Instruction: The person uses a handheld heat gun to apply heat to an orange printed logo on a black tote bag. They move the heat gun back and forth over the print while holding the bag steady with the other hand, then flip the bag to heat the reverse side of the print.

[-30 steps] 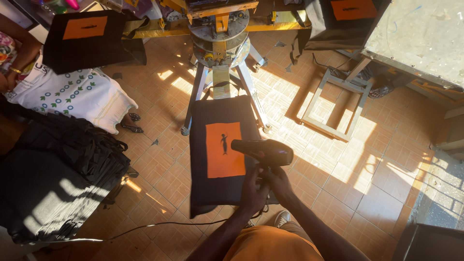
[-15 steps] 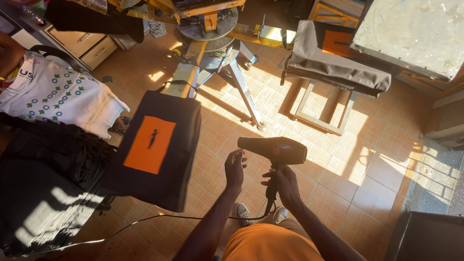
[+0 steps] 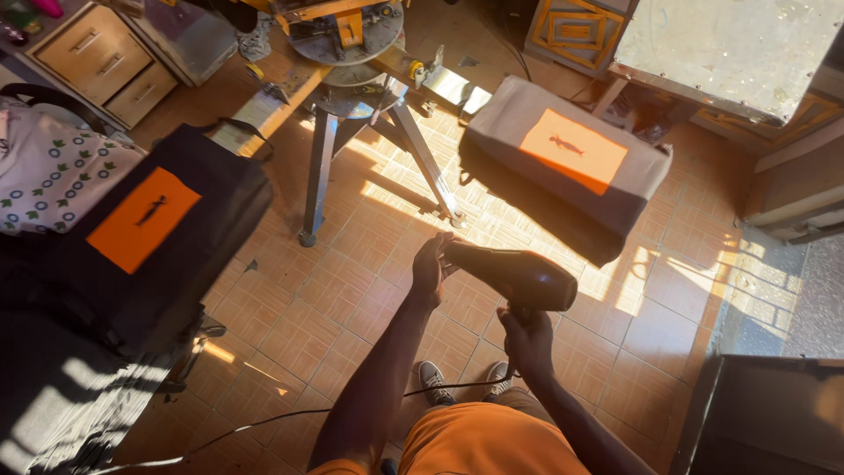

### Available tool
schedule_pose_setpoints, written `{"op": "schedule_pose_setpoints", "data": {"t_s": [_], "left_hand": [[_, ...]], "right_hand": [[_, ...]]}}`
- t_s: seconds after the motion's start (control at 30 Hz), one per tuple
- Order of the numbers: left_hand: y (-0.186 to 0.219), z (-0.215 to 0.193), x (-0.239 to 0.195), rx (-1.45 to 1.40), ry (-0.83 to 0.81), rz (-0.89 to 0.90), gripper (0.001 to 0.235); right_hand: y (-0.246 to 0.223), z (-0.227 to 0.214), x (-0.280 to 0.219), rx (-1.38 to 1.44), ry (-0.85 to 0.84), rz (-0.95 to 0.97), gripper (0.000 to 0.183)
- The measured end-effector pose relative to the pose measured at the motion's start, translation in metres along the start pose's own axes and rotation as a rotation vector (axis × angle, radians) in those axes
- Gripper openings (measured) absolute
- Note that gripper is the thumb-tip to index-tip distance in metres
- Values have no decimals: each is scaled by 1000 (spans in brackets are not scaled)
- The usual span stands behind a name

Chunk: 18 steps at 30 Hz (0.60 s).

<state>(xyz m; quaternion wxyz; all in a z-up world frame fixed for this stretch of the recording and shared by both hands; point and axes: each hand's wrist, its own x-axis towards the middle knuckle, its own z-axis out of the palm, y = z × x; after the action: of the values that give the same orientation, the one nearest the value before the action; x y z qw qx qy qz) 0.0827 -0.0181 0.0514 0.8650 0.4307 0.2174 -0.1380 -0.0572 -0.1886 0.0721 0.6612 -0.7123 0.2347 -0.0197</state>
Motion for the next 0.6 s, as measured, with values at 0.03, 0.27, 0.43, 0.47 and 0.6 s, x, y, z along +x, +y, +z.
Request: {"op": "schedule_pose_setpoints", "data": {"t_s": [0.03,0.27,0.43,0.47,0.6], "left_hand": [[-2,4,4,40,2,10,50],[-31,24,29,284,84,125,43],[-34,12,0,739,82,228,63],[-27,13,-16,861,81,239,73],[-23,0,-51,936,69,366,85]], "right_hand": [[10,-7,11,14,33,-4,28],[-14,-38,29,-87,204,-130,24],[-34,-51,24,-248,177,-164,27],[-46,-51,18,-271,158,-132,23],[-30,-48,22,-424,112,-105,21]]}}
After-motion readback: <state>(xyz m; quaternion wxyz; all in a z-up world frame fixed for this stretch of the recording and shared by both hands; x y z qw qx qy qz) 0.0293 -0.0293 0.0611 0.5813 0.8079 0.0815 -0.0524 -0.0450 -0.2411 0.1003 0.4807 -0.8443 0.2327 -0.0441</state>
